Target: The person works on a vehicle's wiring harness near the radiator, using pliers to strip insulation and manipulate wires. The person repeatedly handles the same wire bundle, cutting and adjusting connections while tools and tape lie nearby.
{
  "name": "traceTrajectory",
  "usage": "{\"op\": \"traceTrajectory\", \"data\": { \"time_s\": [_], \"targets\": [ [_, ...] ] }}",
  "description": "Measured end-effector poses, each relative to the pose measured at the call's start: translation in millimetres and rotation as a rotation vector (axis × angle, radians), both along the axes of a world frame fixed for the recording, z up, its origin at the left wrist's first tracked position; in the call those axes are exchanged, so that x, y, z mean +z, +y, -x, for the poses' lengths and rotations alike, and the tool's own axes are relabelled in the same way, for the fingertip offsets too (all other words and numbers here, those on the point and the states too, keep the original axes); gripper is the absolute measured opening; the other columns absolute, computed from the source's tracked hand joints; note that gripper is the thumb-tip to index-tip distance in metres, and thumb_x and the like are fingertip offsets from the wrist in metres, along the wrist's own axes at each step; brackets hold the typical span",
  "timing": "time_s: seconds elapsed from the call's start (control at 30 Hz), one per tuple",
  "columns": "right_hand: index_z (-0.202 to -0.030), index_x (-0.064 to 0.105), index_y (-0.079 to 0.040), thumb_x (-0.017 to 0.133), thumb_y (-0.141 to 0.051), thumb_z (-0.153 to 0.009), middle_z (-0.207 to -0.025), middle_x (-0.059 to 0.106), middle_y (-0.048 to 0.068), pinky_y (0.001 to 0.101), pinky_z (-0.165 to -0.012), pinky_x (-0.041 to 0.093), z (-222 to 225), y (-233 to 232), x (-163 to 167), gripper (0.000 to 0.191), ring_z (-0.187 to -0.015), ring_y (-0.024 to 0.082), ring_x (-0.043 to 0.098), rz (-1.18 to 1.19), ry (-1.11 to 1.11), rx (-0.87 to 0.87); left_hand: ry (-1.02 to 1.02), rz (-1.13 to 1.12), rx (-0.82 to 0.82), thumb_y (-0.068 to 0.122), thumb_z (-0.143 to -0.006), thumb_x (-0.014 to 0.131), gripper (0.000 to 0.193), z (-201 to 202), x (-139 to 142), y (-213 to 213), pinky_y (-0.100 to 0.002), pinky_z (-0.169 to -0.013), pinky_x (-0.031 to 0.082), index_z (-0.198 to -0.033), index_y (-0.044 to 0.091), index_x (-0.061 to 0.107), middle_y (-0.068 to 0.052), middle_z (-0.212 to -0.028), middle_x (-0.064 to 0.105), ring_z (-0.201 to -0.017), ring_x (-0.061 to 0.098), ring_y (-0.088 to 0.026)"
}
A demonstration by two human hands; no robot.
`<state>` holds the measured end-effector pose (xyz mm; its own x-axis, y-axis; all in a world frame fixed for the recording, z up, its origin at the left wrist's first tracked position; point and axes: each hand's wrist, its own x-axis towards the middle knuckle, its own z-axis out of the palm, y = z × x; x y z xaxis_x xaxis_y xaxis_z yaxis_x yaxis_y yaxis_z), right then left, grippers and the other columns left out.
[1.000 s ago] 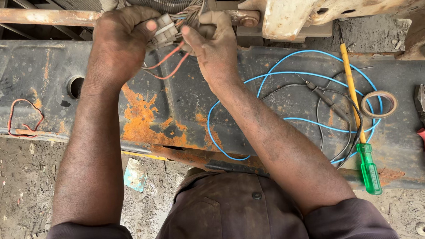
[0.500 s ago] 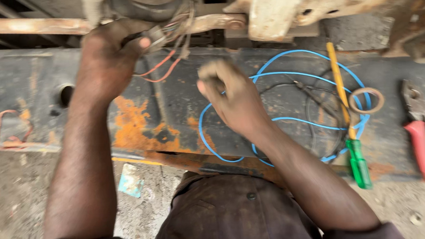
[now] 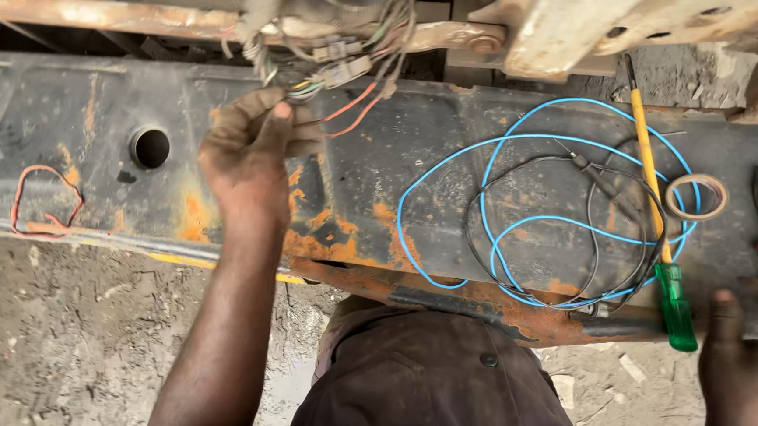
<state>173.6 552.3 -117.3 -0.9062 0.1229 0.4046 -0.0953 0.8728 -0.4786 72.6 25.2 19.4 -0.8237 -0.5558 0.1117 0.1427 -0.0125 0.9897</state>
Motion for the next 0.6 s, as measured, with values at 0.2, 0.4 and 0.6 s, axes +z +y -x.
{"op": "traceTrajectory", "data": {
  "time_s": [0.2,0.4,0.6],
  "targets": [
    [-0.126,0.064,-0.010,0.072,-0.021,-0.103,-0.135,0.057,0.010,0.0367,-0.112,0.046,-1.1,11.9,-15.7,0.027,-0.131,0.027,0.054,-0.372,0.051,0.013,0.051,-0.232,-0.016,-0.001,-0.097,0.065,0.011,8.2,-5.4,-1.4,-0.036,-0.059,0.070,-0.108,-0.001,0.061,-0.021,-0.090,0.076,-0.072,0.079,-0.025],
    [-0.121,0.067,-0.004,0.083,-0.019,-0.098,-0.137,0.060,0.021,0.0445,-0.108,0.047,3.1,-6.4,22.3,0.032,-0.128,0.036,0.056,-0.511,0.065,-0.060,0.095,0.275,0.048,0.003,-0.104,0.074,0.008,-5.0,-23.0,4.6,-0.026,-0.050,0.052,-0.110,0.002,0.069,-0.010,-0.084,0.072,-0.064,0.063,-0.017],
    [-0.129,0.063,0.002,0.081,-0.016,-0.095,-0.135,0.058,0.027,0.0537,-0.108,0.047,4.6,-16.4,49.7,0.043,-0.125,0.043,0.055,-0.247,-0.093,-0.067,0.192,0.331,-0.078,-0.001,-0.111,0.074,0.005,-30.3,-22.2,-2.6,-0.020,-0.062,0.046,-0.113,0.002,0.069,-0.004,-0.091,0.065,-0.069,0.057,-0.007]
  ]
}}
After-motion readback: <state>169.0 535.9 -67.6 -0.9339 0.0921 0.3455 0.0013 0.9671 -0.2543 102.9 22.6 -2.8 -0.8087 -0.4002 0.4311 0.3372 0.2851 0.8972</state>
